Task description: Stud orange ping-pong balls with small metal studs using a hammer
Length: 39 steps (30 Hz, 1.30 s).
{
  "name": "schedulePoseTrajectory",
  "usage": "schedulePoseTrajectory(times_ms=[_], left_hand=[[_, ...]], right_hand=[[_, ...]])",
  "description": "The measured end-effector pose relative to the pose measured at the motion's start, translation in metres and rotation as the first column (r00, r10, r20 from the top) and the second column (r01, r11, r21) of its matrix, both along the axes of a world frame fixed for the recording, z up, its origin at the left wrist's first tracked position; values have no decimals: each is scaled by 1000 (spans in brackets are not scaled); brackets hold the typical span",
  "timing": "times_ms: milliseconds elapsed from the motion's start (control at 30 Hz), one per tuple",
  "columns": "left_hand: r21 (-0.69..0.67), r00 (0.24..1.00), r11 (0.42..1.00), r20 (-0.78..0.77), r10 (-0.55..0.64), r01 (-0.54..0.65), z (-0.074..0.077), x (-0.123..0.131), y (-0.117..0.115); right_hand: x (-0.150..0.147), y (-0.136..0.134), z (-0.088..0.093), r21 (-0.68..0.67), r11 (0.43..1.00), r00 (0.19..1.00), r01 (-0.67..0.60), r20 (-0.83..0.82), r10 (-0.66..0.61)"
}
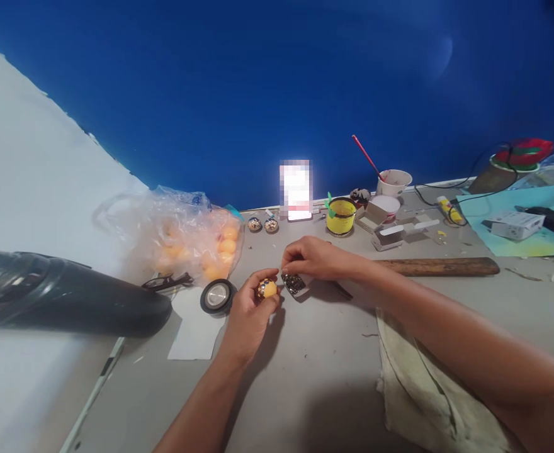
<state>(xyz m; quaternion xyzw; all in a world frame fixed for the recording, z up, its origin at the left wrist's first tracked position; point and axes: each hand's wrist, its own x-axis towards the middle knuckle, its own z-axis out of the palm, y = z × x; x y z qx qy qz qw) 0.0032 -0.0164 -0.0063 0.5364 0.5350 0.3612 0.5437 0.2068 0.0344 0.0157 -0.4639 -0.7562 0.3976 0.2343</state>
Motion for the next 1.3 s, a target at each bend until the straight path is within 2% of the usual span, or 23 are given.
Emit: schedulePoseTrajectory(times_ms=[167,233,333,467,600,767,1000,1300], left_hand=[[5,992,1000,121,20,-21,4,2,-3],[21,982,999,187,26,-30,7,4,-6],[78,976,995,210,51,-69,11,5,-9],[140,979,984,184,82,-109,14,2,-12],[140,977,986,202,60,-89,14,1,-13],[139,967,985,247,62,-99,12,1,-12],[152,930,984,367,33,-95,10,1,-12],[206,950,974,311,26,-94,15,2,-17]], right_hand=[[3,0,3,-148,987,935,-65,-355,8],[2,-1,2,-238,961,858,-141,-513,-1],[0,-2,-2,-339,901,691,-271,-720,-63],[-2,-1,-12,-356,831,523,-428,-847,-93],[-3,-2,-19,-318,774,429,-547,-901,-66],[-3,-2,-20,-299,763,416,-574,-908,-42],[-6,0,-23,-372,793,468,-482,-875,-126],[-9,-3,-18,-387,823,514,-416,-846,-138]])
